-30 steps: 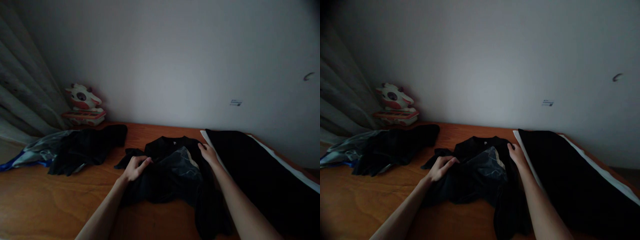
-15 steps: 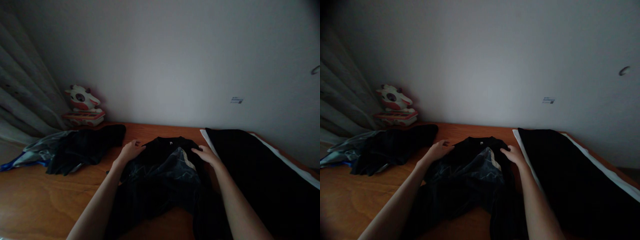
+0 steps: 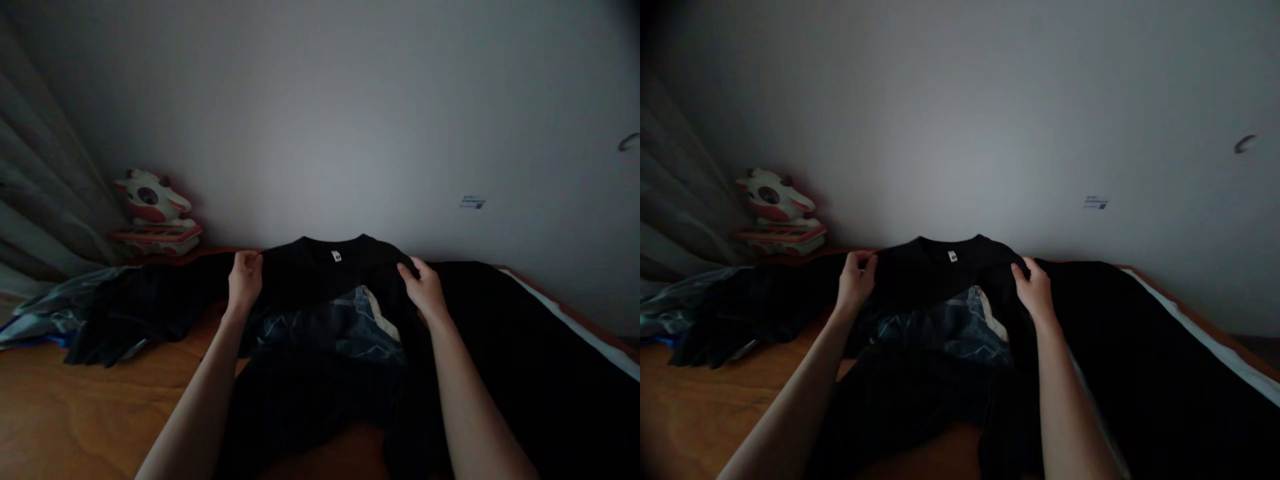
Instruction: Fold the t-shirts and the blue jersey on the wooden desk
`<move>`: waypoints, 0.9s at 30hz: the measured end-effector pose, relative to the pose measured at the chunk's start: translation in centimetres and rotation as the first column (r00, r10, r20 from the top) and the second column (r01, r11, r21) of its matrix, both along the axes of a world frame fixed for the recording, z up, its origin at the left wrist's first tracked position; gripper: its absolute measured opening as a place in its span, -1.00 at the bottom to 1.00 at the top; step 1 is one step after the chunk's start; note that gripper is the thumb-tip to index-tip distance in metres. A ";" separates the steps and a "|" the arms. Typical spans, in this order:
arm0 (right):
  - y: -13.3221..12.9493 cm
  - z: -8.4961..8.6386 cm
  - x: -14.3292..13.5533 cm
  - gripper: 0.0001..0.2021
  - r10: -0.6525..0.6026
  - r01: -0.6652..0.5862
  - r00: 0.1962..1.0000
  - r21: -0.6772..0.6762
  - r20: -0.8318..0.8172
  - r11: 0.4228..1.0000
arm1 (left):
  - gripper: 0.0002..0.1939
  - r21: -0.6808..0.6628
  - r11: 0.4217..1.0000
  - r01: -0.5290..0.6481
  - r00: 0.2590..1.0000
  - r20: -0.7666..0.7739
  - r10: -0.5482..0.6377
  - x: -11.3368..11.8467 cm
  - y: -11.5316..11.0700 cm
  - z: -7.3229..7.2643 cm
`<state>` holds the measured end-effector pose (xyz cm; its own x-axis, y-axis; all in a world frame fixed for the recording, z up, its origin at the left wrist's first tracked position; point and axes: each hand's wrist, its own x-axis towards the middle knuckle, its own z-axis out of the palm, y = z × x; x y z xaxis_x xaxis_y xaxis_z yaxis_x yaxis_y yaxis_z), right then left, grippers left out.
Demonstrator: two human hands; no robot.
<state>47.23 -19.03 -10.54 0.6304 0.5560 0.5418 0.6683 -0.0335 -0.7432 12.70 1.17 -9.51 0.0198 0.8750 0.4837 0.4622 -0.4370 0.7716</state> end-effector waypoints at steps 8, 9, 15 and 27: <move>-2.2 1.7 0.4 -0.84 0.103 -0.043 0.959 -0.223 0.265 0.974 | -0.68 -0.142 0.965 0.219 0.957 -0.163 -0.241 -3.5 0.5 2.0; -2.4 1.7 0.5 -0.83 0.149 -0.075 0.963 -0.311 0.223 0.948 | -0.68 -0.227 0.933 0.280 0.903 -0.268 -0.336 -3.8 0.4 2.2; -4.2 2.2 0.4 -0.73 0.318 -0.432 0.899 -0.500 -0.301 0.750 | -0.84 -0.344 0.914 0.214 0.622 -0.674 -0.399 -4.0 -0.7 3.8; -4.9 1.5 -0.2 -0.42 0.252 -0.528 0.737 -0.301 -0.627 0.794 | -0.48 -0.371 0.815 0.445 0.886 0.046 -0.462 -3.4 -1.5 3.5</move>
